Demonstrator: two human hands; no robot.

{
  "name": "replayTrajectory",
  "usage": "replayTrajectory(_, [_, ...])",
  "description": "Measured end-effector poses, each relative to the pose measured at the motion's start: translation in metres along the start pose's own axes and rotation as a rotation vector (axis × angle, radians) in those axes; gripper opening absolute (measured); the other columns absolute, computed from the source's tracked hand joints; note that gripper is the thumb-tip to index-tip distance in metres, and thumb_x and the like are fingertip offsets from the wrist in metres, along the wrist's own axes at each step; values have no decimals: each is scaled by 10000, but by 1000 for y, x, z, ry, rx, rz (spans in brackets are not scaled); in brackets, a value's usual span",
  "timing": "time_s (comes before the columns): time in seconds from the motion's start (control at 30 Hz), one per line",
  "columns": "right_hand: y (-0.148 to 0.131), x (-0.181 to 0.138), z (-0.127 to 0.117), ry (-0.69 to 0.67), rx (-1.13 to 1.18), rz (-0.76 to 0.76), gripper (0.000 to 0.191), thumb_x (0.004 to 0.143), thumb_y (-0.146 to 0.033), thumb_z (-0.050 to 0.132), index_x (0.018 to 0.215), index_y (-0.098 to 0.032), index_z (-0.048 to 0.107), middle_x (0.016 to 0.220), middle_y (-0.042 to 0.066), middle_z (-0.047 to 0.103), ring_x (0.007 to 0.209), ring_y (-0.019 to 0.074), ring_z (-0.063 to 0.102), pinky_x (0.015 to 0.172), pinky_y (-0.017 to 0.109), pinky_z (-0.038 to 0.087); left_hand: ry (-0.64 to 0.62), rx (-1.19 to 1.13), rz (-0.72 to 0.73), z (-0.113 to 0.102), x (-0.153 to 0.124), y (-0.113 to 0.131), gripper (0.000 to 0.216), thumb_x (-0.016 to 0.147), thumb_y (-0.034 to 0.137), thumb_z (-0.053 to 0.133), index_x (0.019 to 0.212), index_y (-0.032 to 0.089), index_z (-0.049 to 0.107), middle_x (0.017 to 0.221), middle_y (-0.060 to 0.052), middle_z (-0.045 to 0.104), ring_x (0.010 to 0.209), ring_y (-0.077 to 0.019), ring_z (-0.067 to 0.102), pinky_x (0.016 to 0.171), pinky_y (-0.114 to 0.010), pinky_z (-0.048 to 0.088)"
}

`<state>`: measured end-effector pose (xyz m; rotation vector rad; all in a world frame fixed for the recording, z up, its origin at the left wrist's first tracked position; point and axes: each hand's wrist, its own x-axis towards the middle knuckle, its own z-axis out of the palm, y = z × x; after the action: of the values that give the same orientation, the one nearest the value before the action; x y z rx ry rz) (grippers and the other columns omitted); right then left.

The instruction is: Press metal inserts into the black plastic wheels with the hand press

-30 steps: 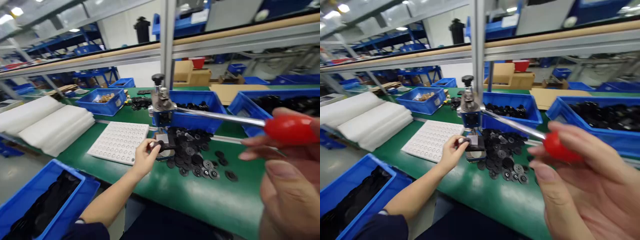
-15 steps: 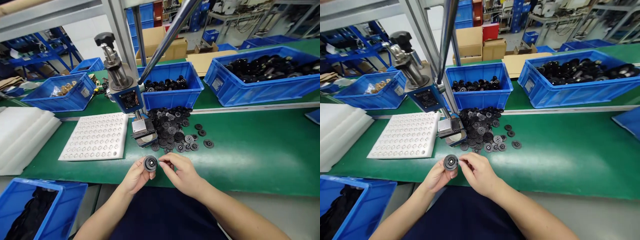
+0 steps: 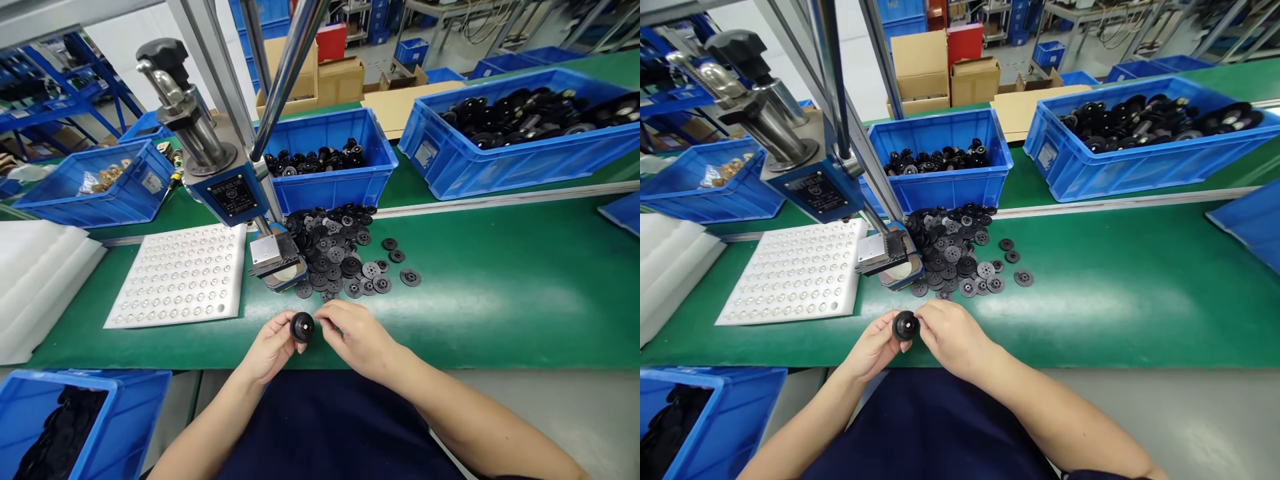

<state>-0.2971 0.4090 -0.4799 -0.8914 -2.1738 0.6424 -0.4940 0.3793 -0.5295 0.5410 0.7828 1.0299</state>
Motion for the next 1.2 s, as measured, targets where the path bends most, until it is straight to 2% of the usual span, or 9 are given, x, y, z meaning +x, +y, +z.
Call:
replayTrajectory(0.13, [-8,-2,0,43,175,182,130,920,-154,519,853,-176,627,737,7,637,637,96,548,608,215,451,12,-58,26,-5,1,-1,316,689,317,875,892,153,695,775,-18,665,605,-97,569,578,-219,463])
replayTrajectory(0.3, [-14,-8,9,-34,405,419,105,889,-226,564,799,-179,595,682,-17,590,588,83,504,566,206,423,20,-30,11,-10,1,-1,302,682,281,881,901,173,705,825,-21,684,671,-105,598,606,-207,475])
replayTrajectory(0.43, [-15,-9,15,-50,530,523,120,855,-267,573,775,-180,559,666,-25,563,580,80,487,555,206,407,8,29,39,-11,2,0,285,696,302,872,902,173,723,854,-36,698,712,-114,610,655,-218,490])
replayTrajectory(0.57, [-15,-9,19,-59,588,634,144,818,-290,591,744,-180,536,634,-28,558,563,84,480,544,213,388,-3,122,113,-14,1,0,261,704,308,865,895,177,746,941,-66,705,853,-160,636,754,-253,507])
replayTrajectory(0.73, [-8,-11,26,-87,634,721,110,775,-241,589,728,-183,509,610,-36,549,556,86,494,544,212,380,-31,275,186,-26,2,-1,225,726,296,842,896,175,756,977,-86,691,950,-201,624,836,-297,501])
replayTrajectory(0.87, [-4,-15,29,-62,670,752,82,792,-227,577,842,-187,525,690,-32,576,615,91,549,600,218,431,-3,362,185,-28,3,-4,214,766,304,804,932,184,747,1027,-92,691,971,-217,629,842,-316,509])
replayTrajectory(1.0, [-1,-17,23,-169,523,693,430,748,-341,726,1105,-210,525,723,-54,579,589,88,531,565,209,414,19,442,153,-16,2,-11,226,773,308,793,945,180,724,956,-79,712,894,-204,657,832,-324,527])
replayTrajectory(1.1, [8,-8,8,-311,276,568,260,710,-298,738,912,-204,604,587,-72,523,513,79,463,502,197,331,31,446,138,-11,4,-21,294,787,335,776,1016,178,680,939,-78,718,837,-182,660,806,-316,532])
replayTrajectory(1.2, [29,19,-21,-243,49,464,168,636,-251,769,701,-205,621,499,-72,480,471,74,420,468,194,293,121,498,194,-22,11,-30,405,792,359,767,1130,184,627,1088,-115,705,837,-172,660,791,-318,533])
